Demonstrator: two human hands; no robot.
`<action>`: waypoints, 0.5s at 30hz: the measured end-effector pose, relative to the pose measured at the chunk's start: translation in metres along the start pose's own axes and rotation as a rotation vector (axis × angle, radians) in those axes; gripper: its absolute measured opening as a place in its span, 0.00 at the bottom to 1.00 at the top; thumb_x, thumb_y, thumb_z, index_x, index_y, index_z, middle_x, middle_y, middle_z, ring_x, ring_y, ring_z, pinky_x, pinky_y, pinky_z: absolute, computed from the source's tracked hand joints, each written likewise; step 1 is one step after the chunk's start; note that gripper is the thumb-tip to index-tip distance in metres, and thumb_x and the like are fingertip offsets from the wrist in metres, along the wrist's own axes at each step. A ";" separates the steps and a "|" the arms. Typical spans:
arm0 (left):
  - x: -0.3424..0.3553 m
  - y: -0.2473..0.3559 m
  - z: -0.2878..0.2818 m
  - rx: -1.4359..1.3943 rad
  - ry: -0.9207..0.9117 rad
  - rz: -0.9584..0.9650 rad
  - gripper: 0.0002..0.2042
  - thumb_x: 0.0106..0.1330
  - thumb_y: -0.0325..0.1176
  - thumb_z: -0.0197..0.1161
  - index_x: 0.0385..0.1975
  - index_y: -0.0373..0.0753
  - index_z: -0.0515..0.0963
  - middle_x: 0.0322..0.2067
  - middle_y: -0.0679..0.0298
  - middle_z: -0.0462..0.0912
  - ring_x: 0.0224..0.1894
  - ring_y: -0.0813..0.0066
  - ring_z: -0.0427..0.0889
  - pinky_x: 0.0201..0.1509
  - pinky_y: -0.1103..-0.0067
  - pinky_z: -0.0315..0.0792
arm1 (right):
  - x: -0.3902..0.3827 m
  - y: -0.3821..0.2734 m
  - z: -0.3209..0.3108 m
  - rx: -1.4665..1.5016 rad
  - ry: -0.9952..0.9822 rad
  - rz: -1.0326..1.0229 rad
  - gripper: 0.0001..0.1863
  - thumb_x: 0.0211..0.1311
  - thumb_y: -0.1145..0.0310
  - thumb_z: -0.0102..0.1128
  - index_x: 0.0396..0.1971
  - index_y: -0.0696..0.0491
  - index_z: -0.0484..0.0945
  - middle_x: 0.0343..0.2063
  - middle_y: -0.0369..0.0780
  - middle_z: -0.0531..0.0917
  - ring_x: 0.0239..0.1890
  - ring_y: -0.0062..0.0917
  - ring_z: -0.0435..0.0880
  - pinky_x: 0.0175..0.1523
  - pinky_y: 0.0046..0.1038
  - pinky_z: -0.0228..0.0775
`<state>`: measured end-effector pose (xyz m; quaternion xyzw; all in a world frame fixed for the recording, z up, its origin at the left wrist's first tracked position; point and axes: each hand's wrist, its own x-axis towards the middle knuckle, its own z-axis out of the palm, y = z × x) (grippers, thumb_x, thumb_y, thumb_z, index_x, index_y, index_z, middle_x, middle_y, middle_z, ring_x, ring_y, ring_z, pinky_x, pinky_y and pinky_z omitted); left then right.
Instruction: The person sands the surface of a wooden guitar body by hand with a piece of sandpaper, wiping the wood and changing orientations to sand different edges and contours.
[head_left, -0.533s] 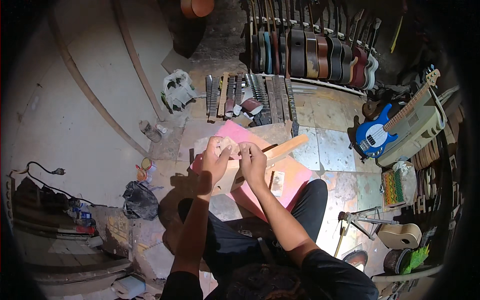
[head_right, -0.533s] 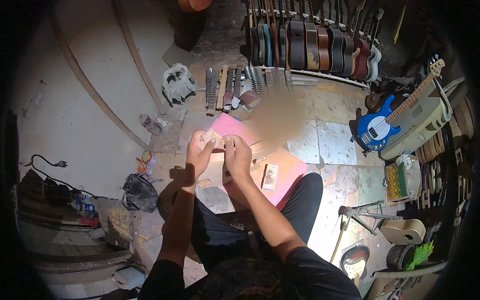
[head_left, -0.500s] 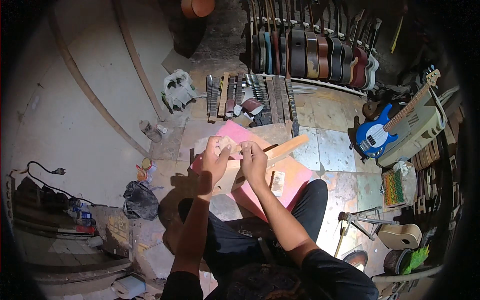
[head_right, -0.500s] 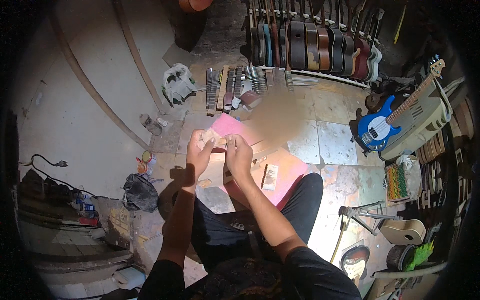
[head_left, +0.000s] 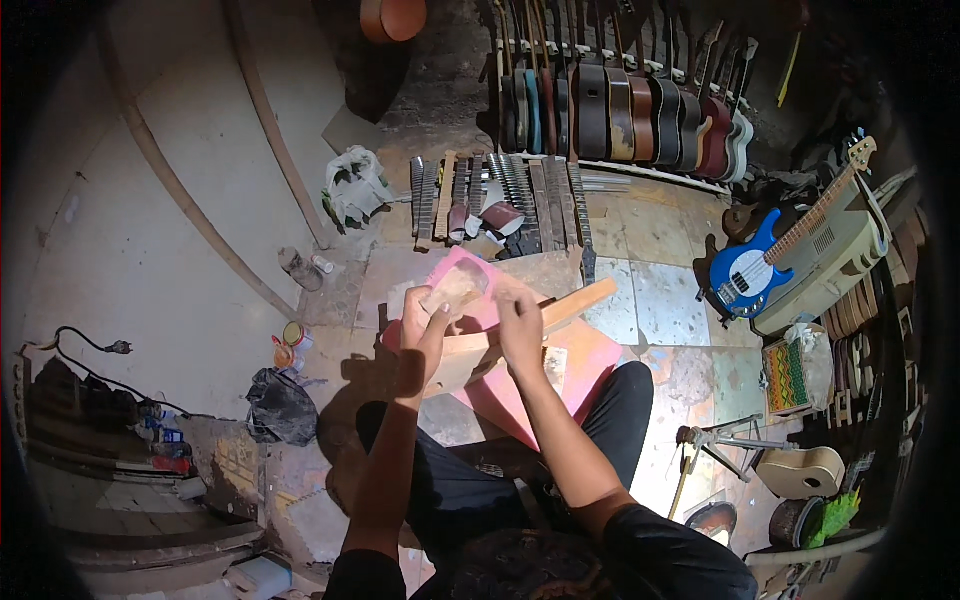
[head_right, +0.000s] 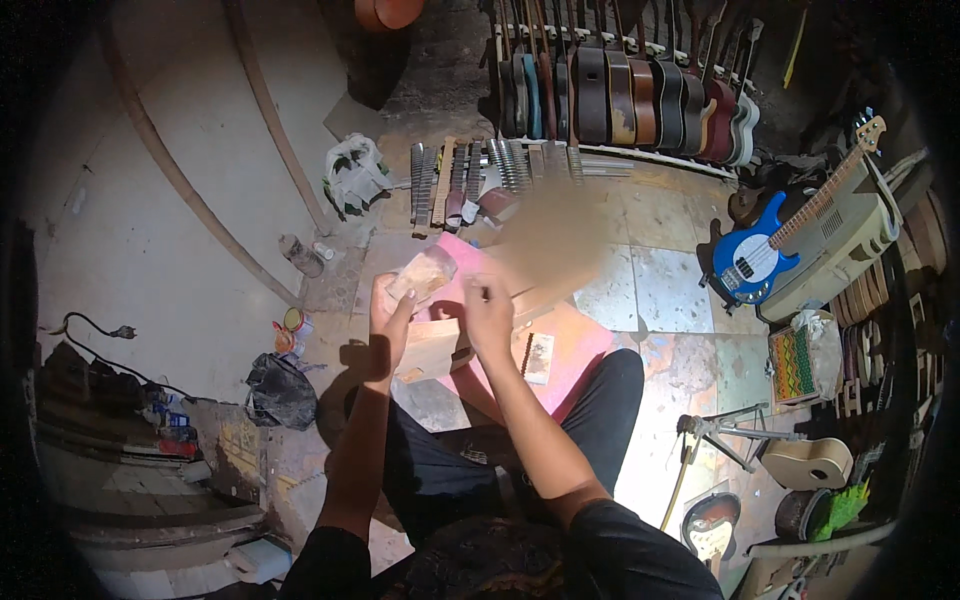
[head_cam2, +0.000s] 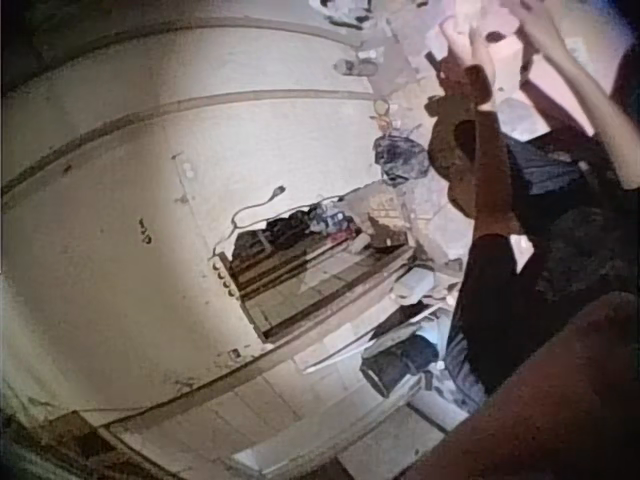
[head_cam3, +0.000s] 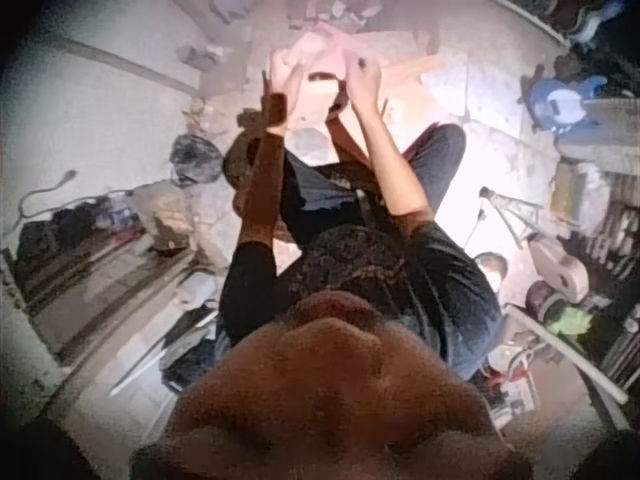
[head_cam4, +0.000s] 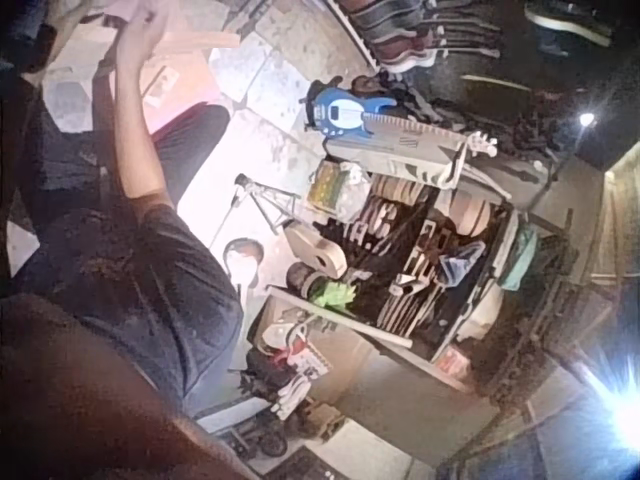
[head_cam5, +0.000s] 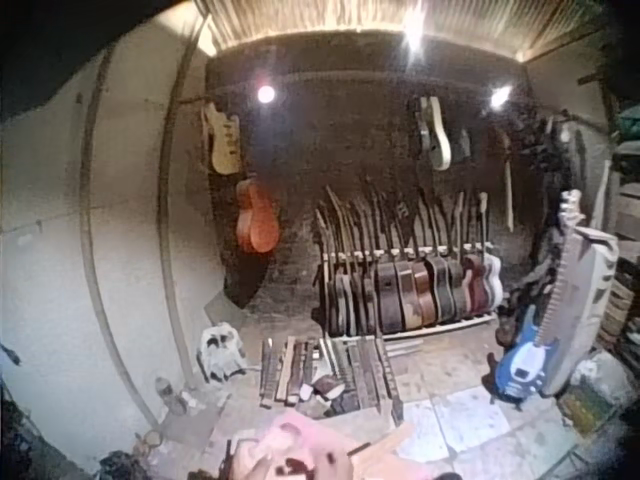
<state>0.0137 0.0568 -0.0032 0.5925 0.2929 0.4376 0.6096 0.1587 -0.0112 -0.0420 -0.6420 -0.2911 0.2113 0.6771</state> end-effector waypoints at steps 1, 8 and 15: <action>-0.003 -0.007 -0.002 0.032 -0.020 0.025 0.15 0.74 0.26 0.60 0.56 0.34 0.69 0.43 0.62 0.81 0.41 0.71 0.81 0.53 0.73 0.77 | 0.001 -0.002 0.000 0.048 -0.079 0.058 0.11 0.75 0.65 0.64 0.40 0.58 0.81 0.33 0.35 0.83 0.38 0.18 0.80 0.44 0.25 0.72; -0.017 0.008 0.012 0.404 -0.186 0.046 0.23 0.70 0.28 0.66 0.63 0.37 0.68 0.49 0.54 0.86 0.50 0.65 0.87 0.55 0.70 0.81 | 0.006 -0.040 -0.005 0.805 0.151 0.165 0.04 0.70 0.72 0.66 0.38 0.54 0.79 0.36 0.33 0.82 0.39 0.17 0.81 0.46 0.24 0.75; -0.012 0.024 0.020 0.926 -0.302 0.132 0.31 0.59 0.44 0.76 0.62 0.44 0.73 0.42 0.55 0.91 0.46 0.54 0.91 0.51 0.64 0.83 | 0.006 -0.031 -0.122 0.529 0.146 0.099 0.04 0.69 0.72 0.57 0.38 0.56 0.75 0.38 0.40 0.84 0.47 0.29 0.85 0.57 0.35 0.79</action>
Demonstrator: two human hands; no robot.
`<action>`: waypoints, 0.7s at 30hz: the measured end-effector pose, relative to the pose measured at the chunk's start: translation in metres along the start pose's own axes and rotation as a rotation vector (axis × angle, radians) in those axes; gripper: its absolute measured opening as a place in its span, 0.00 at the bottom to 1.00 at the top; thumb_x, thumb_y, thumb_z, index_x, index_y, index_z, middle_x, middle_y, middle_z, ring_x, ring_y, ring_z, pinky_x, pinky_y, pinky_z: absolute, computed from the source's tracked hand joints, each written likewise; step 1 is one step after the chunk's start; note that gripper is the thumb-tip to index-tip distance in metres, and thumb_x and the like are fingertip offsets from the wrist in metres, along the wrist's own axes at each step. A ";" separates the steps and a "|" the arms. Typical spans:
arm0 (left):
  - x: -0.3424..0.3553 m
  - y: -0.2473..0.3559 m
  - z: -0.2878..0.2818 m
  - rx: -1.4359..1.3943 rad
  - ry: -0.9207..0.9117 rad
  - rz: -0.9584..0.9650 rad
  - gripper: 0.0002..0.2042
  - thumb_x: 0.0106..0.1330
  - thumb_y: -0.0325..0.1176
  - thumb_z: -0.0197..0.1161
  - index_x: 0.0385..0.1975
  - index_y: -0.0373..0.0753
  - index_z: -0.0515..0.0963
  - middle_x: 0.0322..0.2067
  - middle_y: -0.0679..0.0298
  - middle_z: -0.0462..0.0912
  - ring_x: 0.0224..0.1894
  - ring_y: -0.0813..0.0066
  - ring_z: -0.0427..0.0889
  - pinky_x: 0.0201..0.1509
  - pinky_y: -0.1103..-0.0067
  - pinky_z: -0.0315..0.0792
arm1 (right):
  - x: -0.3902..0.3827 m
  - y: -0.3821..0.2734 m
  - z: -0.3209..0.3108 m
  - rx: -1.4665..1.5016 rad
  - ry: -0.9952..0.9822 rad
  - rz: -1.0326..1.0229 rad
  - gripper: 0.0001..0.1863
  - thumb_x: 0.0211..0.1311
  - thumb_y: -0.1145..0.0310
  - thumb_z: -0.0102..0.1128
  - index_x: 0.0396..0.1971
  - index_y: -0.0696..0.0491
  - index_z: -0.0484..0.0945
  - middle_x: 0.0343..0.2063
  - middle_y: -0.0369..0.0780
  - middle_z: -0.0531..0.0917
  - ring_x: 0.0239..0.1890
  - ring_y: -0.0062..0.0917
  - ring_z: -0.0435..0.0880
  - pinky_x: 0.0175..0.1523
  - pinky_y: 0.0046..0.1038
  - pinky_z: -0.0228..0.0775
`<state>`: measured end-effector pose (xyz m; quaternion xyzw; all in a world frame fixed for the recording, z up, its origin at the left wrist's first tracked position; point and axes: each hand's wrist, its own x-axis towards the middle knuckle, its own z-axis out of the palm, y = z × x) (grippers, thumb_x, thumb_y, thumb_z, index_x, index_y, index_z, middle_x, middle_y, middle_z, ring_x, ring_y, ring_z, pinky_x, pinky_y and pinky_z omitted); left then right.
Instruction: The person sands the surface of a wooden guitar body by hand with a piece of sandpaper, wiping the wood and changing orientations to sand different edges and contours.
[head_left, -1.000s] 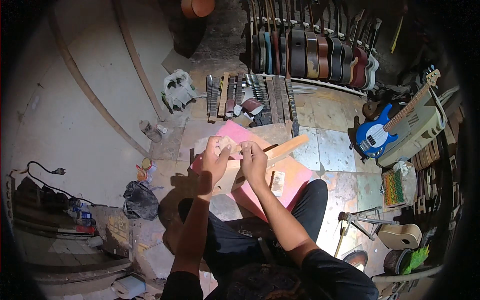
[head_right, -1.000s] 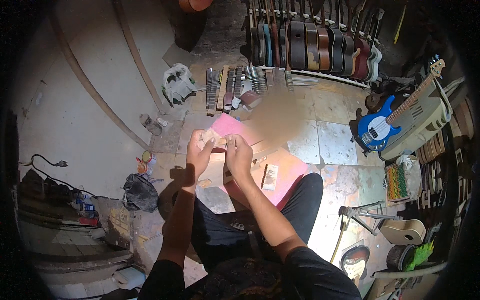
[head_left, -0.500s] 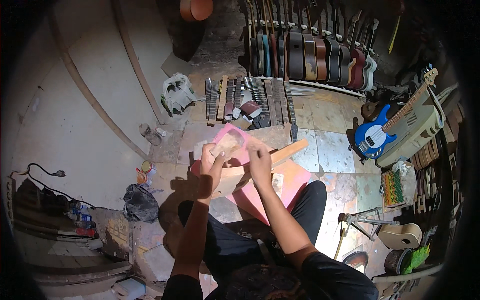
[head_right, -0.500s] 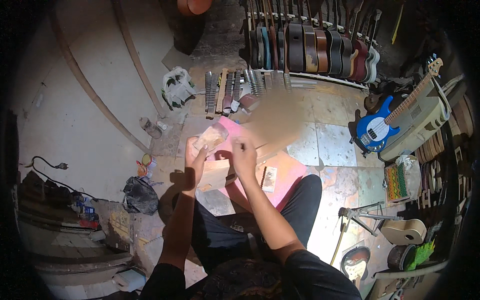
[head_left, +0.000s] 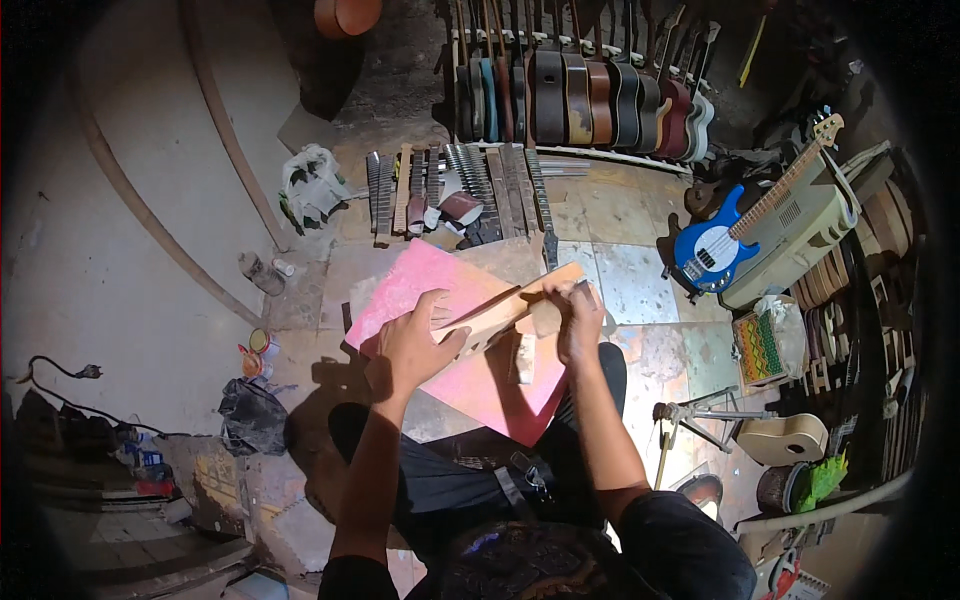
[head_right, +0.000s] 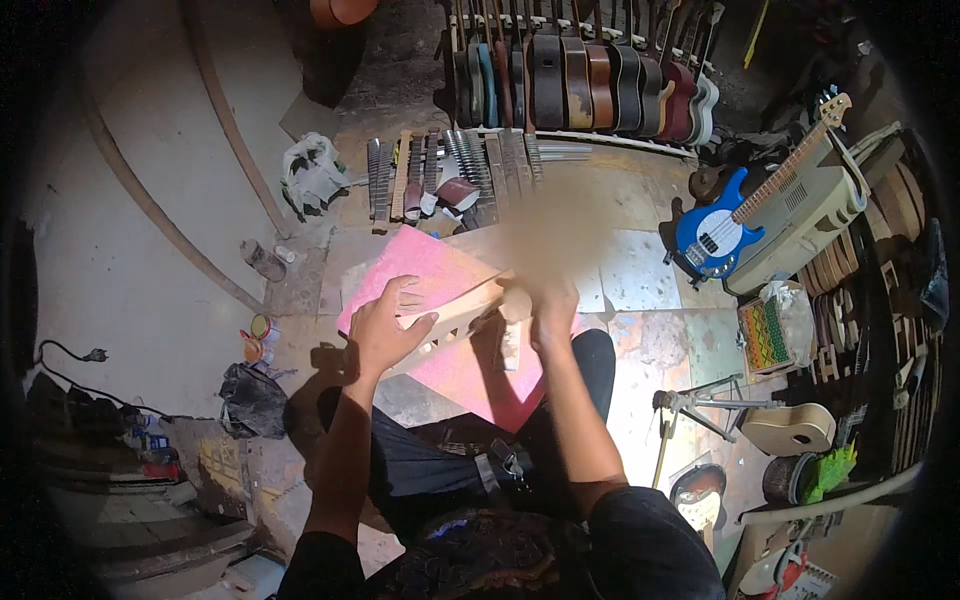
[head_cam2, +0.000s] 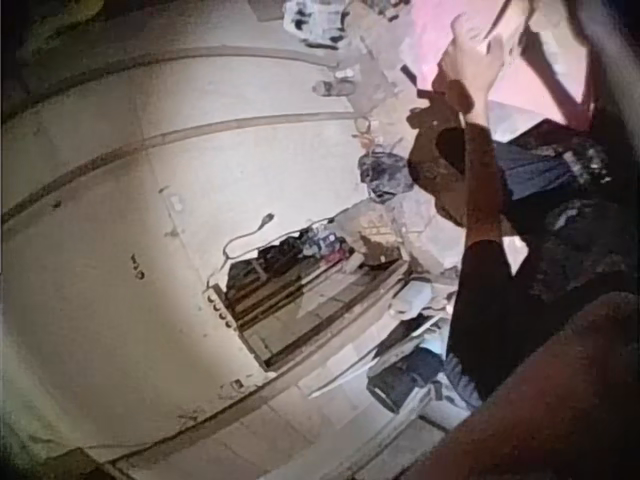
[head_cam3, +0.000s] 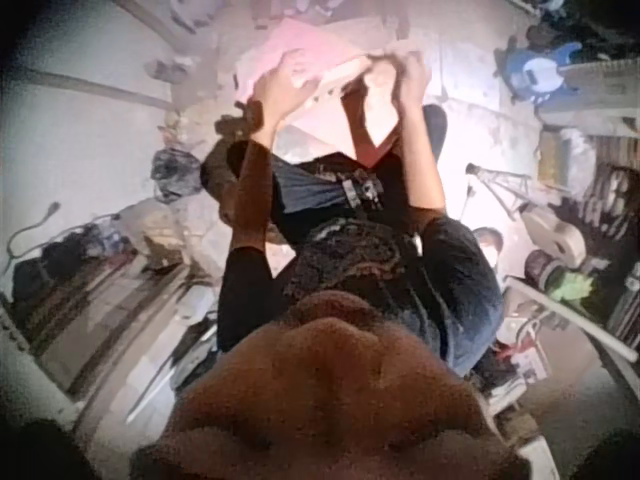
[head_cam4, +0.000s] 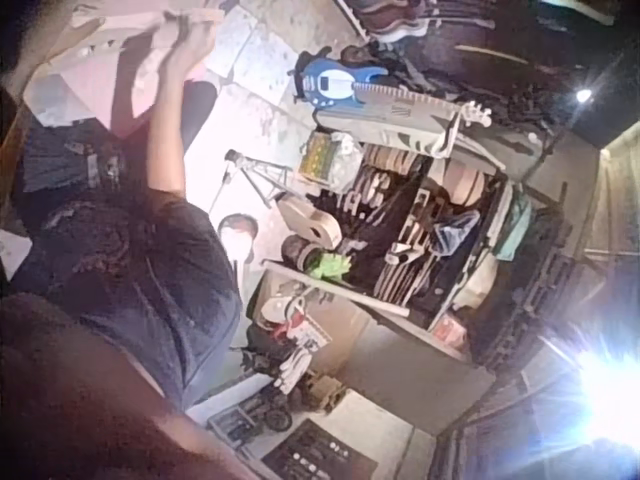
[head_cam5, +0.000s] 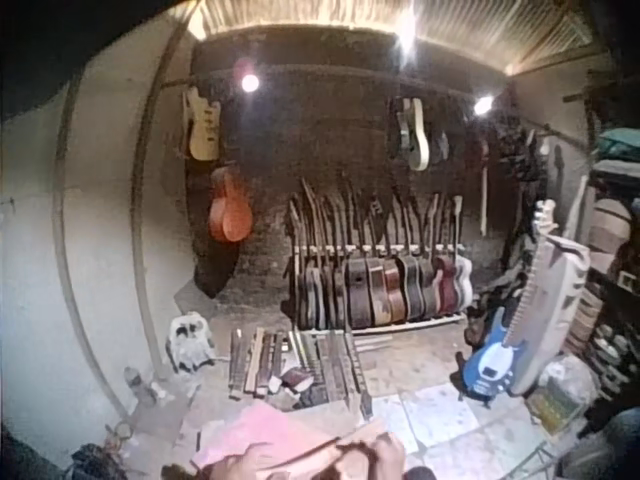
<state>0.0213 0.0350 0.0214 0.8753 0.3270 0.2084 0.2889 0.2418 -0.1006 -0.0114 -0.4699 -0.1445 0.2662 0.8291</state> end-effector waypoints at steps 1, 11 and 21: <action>0.004 0.003 0.002 0.025 -0.007 0.012 0.31 0.58 0.45 0.76 0.61 0.44 0.74 0.42 0.55 0.91 0.46 0.54 0.91 0.51 0.63 0.83 | 0.004 0.003 -0.018 -0.110 0.005 0.027 0.05 0.68 0.73 0.57 0.41 0.55 0.74 0.36 0.38 0.80 0.43 0.27 0.84 0.54 0.33 0.79; 0.010 0.009 0.002 0.309 -0.109 -0.035 0.36 0.53 0.57 0.78 0.59 0.46 0.78 0.39 0.53 0.91 0.42 0.50 0.91 0.48 0.59 0.82 | 0.023 0.007 -0.056 -1.348 -0.261 -0.687 0.26 0.56 0.81 0.63 0.57 0.54 0.81 0.55 0.53 0.78 0.44 0.42 0.82 0.51 0.38 0.77; 0.025 0.001 0.003 0.423 -0.202 -0.005 0.24 0.51 0.57 0.78 0.38 0.44 0.88 0.29 0.53 0.89 0.34 0.54 0.90 0.43 0.62 0.82 | 0.038 0.057 -0.068 -1.485 -0.355 -0.719 0.30 0.55 0.82 0.62 0.61 0.53 0.81 0.60 0.44 0.84 0.34 0.38 0.80 0.40 0.39 0.73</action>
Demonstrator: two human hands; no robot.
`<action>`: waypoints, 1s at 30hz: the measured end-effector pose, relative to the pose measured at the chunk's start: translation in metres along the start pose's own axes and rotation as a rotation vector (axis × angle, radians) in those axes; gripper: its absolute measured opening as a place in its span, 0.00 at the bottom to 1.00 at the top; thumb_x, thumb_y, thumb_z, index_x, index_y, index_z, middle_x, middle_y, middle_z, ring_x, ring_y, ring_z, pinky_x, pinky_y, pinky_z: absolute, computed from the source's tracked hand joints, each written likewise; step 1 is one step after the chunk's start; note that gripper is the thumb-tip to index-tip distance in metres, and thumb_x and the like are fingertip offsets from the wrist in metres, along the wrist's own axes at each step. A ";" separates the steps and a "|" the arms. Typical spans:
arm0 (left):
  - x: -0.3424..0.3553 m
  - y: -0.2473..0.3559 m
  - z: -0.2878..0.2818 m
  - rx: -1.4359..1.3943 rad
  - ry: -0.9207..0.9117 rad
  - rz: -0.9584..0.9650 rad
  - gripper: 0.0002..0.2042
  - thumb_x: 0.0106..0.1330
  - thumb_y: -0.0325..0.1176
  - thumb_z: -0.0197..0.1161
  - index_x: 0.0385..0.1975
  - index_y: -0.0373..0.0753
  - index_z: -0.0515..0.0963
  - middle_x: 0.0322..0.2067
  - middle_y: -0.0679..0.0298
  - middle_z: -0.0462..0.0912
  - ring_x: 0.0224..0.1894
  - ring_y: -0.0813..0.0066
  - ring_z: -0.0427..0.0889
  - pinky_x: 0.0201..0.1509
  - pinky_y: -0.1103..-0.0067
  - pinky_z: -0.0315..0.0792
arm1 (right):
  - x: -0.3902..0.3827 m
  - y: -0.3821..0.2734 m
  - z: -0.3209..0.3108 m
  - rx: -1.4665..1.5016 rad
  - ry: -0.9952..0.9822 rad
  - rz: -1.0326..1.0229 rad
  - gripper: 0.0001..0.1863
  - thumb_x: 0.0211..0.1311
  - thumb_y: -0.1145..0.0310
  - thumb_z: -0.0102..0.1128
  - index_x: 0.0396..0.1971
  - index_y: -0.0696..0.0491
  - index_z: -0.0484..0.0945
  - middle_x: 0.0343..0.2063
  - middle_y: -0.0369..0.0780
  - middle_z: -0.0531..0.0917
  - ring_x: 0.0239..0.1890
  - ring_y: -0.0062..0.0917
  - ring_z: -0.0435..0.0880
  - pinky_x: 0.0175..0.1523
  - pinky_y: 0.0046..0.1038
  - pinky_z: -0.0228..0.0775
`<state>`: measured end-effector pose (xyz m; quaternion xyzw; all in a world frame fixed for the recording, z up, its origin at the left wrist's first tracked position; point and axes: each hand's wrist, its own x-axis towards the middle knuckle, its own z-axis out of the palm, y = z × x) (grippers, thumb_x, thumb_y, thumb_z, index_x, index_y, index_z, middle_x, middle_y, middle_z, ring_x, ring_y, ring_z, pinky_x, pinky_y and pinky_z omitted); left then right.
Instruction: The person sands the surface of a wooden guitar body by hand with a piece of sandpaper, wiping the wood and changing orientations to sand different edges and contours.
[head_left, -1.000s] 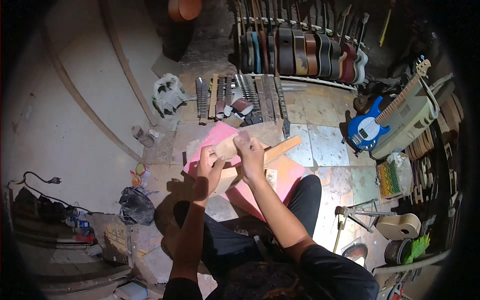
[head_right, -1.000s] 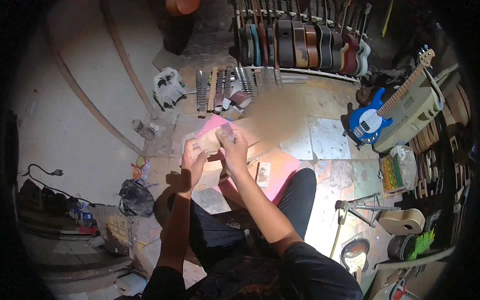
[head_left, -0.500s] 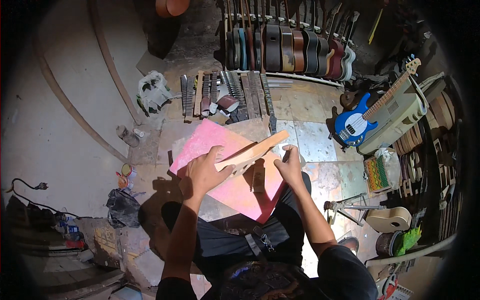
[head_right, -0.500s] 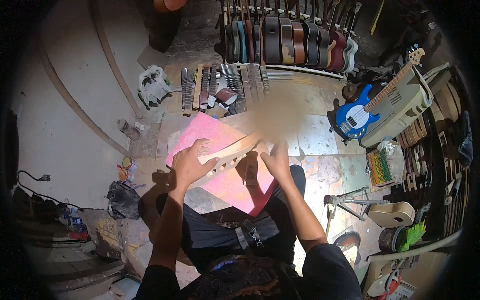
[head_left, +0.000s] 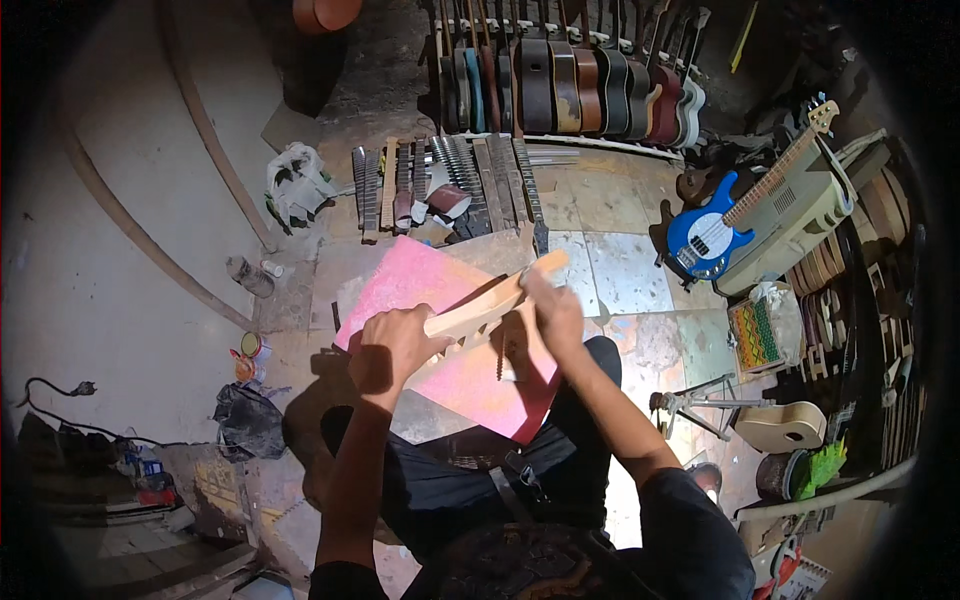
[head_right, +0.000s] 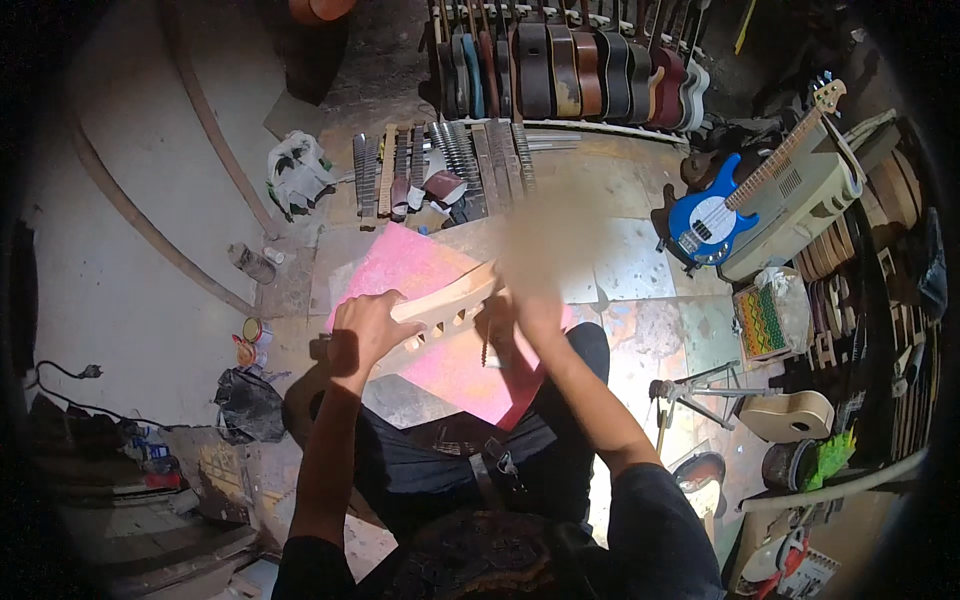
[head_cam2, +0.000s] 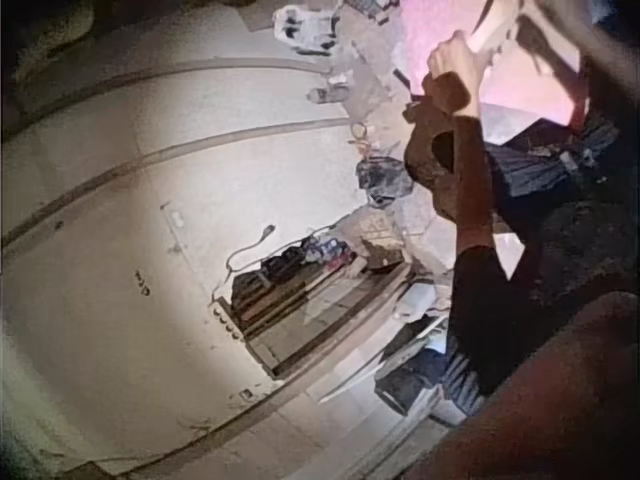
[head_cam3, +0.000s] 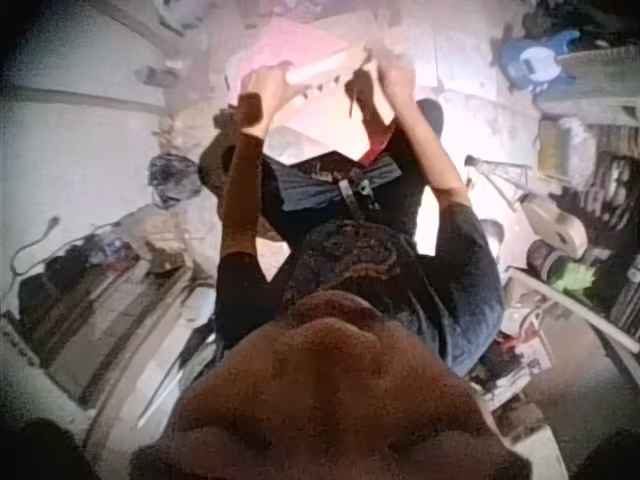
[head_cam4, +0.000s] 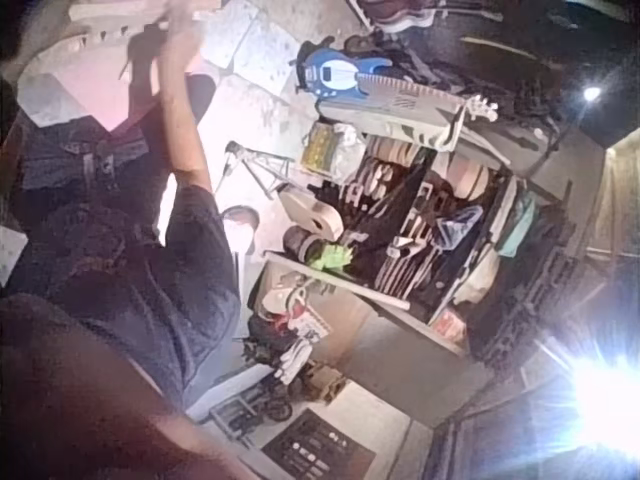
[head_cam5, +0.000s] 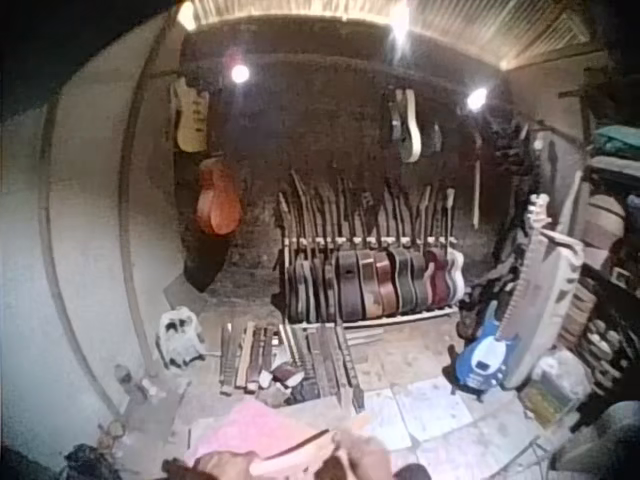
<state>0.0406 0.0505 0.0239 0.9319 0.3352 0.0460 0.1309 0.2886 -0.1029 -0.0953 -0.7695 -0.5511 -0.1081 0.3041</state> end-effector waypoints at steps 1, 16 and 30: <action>0.003 -0.001 0.001 0.013 -0.004 0.001 0.24 0.51 0.57 0.78 0.38 0.44 0.88 0.29 0.53 0.89 0.34 0.54 0.90 0.43 0.62 0.82 | 0.010 -0.001 -0.013 -0.028 0.059 0.087 0.29 0.58 0.81 0.61 0.62 0.52 0.81 0.56 0.45 0.86 0.33 0.38 0.80 0.38 0.39 0.72; 0.004 -0.009 0.002 0.022 0.018 0.004 0.23 0.52 0.55 0.78 0.40 0.46 0.88 0.31 0.54 0.90 0.35 0.54 0.91 0.46 0.62 0.82 | -0.014 -0.035 0.027 0.225 -0.099 0.020 0.23 0.74 0.53 0.57 0.56 0.55 0.81 0.36 0.48 0.88 0.28 0.42 0.82 0.39 0.39 0.75; 0.012 -0.019 0.003 -0.003 0.069 0.017 0.23 0.49 0.56 0.79 0.38 0.46 0.89 0.29 0.54 0.90 0.34 0.53 0.90 0.44 0.61 0.83 | 0.034 0.010 0.011 0.003 0.436 0.040 0.33 0.58 0.81 0.56 0.66 0.48 0.76 0.33 0.49 0.86 0.25 0.46 0.78 0.31 0.47 0.67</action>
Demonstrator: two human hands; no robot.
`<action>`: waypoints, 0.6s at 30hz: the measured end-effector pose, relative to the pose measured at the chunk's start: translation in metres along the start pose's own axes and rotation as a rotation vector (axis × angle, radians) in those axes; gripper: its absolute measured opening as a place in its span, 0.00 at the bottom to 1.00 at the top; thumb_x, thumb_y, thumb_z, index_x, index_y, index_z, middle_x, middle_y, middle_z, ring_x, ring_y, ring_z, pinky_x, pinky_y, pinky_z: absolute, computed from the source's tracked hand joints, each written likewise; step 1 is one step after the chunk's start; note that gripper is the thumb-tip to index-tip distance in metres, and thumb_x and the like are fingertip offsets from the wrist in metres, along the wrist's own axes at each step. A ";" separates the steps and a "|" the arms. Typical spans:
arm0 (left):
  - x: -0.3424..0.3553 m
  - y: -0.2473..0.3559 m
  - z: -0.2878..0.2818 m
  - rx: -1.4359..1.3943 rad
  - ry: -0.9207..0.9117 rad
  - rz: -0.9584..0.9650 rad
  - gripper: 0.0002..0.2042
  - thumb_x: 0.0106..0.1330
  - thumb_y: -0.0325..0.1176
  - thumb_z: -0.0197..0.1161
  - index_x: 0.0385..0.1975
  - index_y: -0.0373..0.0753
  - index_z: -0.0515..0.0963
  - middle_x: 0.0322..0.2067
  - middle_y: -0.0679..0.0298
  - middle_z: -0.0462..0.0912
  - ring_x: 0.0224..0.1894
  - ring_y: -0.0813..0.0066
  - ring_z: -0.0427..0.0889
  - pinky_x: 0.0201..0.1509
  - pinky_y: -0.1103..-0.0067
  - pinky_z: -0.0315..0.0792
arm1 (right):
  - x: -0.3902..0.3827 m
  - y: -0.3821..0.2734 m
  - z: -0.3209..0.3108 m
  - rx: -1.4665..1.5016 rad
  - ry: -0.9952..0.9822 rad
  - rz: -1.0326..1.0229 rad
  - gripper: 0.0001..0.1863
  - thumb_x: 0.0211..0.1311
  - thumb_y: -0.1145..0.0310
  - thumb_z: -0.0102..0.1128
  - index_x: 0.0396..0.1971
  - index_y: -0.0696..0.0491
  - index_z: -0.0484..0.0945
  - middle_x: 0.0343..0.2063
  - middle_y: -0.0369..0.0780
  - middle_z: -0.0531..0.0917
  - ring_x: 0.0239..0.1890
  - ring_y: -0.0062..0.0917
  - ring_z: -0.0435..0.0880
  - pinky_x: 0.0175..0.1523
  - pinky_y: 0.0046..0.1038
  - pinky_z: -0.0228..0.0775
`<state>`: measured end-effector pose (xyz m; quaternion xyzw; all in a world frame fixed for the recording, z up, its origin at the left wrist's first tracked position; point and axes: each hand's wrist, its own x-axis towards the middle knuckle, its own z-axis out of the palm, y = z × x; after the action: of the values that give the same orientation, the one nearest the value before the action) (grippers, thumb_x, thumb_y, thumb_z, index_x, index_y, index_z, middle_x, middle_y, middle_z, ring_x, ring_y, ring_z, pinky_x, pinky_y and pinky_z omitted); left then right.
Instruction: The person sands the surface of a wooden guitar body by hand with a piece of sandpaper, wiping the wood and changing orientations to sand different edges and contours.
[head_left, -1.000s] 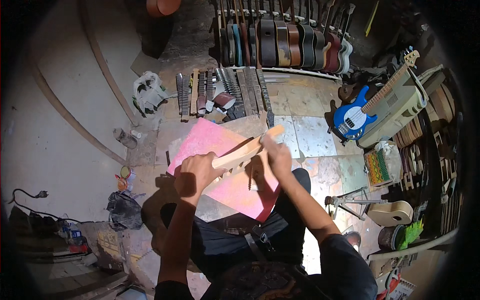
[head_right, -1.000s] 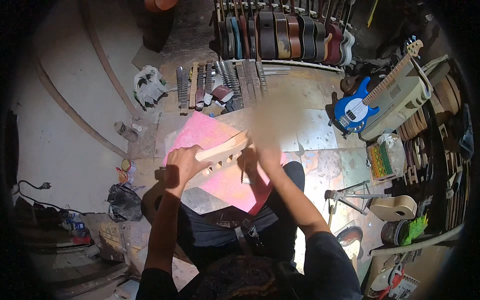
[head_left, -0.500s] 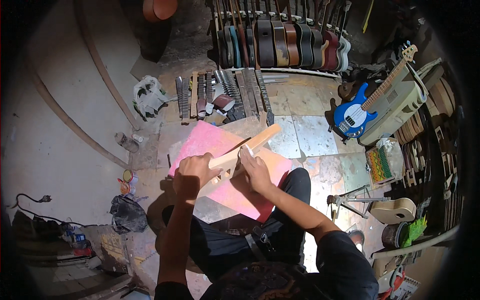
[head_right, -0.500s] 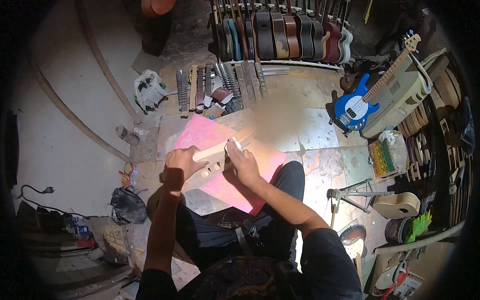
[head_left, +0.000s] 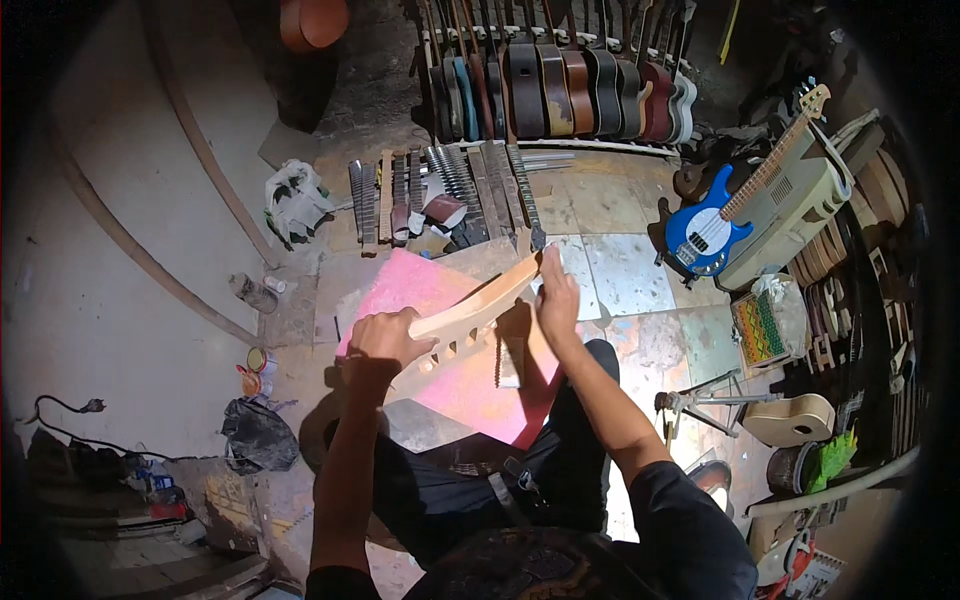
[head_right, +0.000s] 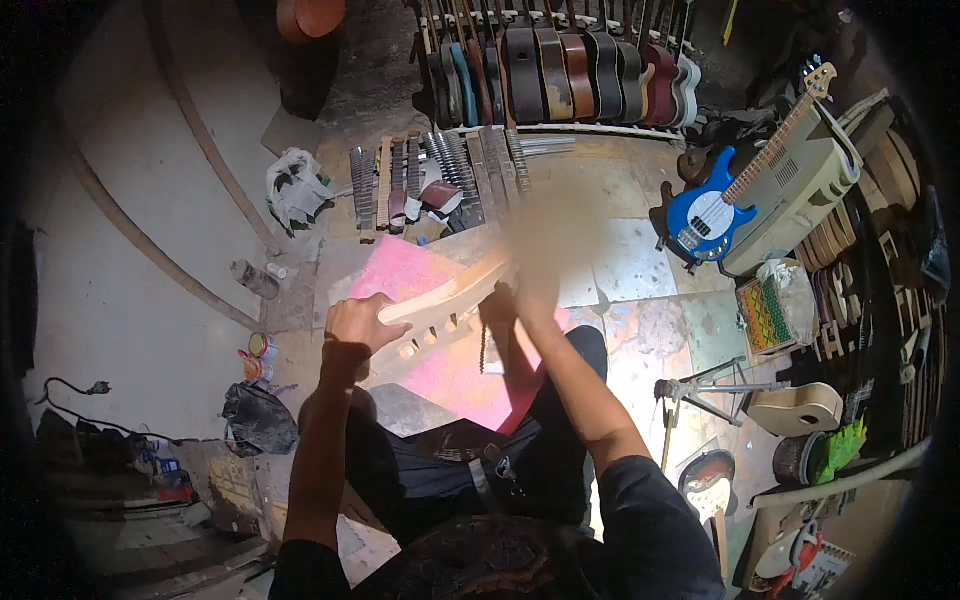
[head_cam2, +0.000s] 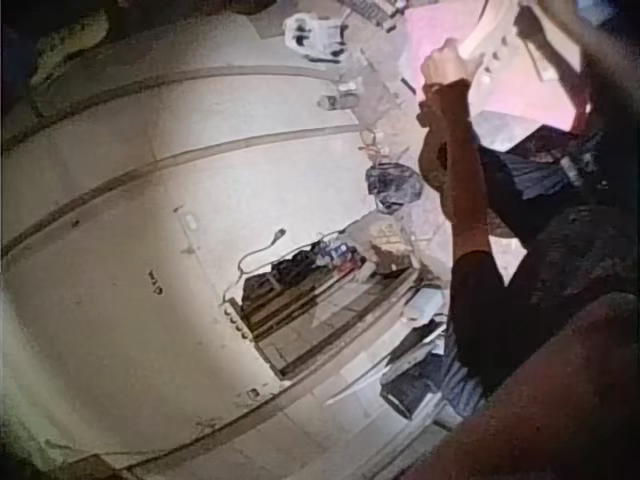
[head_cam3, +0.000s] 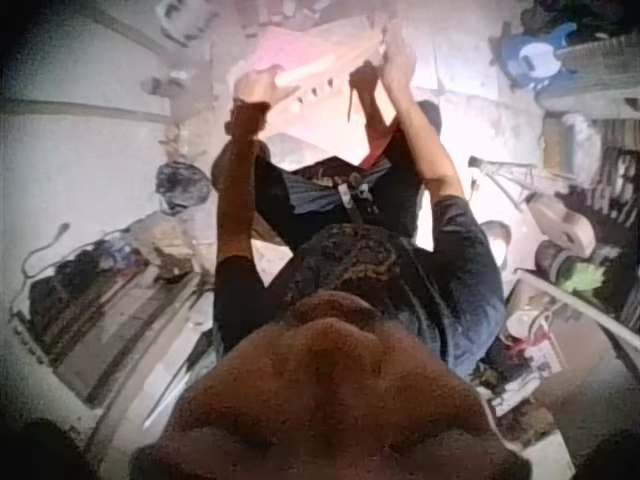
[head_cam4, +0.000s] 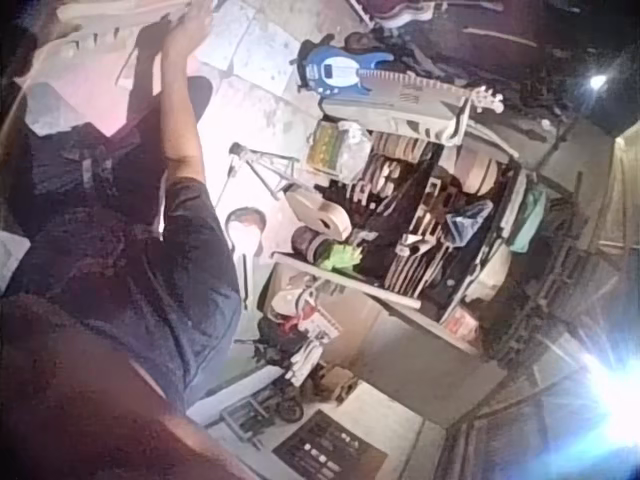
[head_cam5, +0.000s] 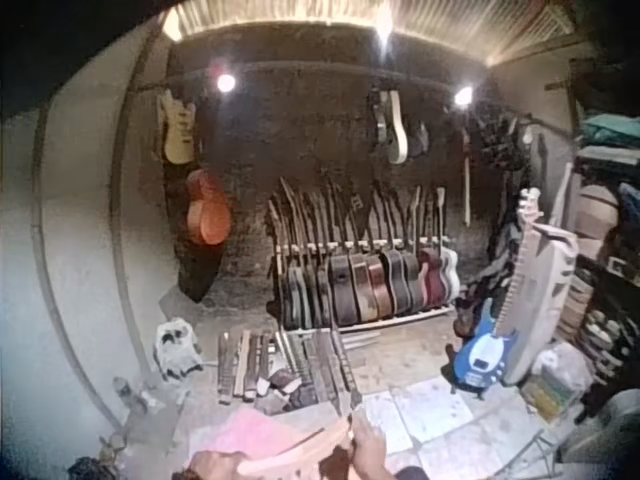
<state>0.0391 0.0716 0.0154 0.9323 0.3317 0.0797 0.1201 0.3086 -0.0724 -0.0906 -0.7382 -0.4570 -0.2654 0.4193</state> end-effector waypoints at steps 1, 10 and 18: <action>0.003 0.002 -0.001 -0.011 -0.002 0.012 0.23 0.49 0.56 0.79 0.38 0.46 0.89 0.29 0.54 0.90 0.33 0.53 0.90 0.44 0.61 0.83 | -0.013 0.007 0.000 0.005 -0.101 -0.062 0.34 0.58 0.81 0.56 0.67 0.47 0.76 0.33 0.49 0.85 0.25 0.45 0.78 0.31 0.46 0.67; 0.004 0.004 0.004 -0.018 0.009 0.018 0.23 0.48 0.57 0.79 0.36 0.46 0.89 0.28 0.54 0.90 0.33 0.52 0.90 0.43 0.60 0.82 | -0.007 0.023 0.002 0.047 -0.136 0.002 0.29 0.61 0.78 0.57 0.64 0.49 0.76 0.22 0.48 0.80 0.18 0.43 0.76 0.26 0.46 0.67; 0.012 -0.017 0.000 0.007 0.029 0.032 0.23 0.47 0.57 0.80 0.36 0.46 0.89 0.27 0.53 0.89 0.32 0.50 0.90 0.41 0.60 0.83 | -0.012 0.019 0.024 -0.010 -0.327 0.024 0.38 0.59 0.80 0.55 0.73 0.53 0.66 0.52 0.51 0.83 0.35 0.45 0.79 0.39 0.44 0.72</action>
<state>0.0380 0.0917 0.0117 0.9366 0.3189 0.0939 0.1106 0.3204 -0.0621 -0.1195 -0.7790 -0.5090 -0.1387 0.3388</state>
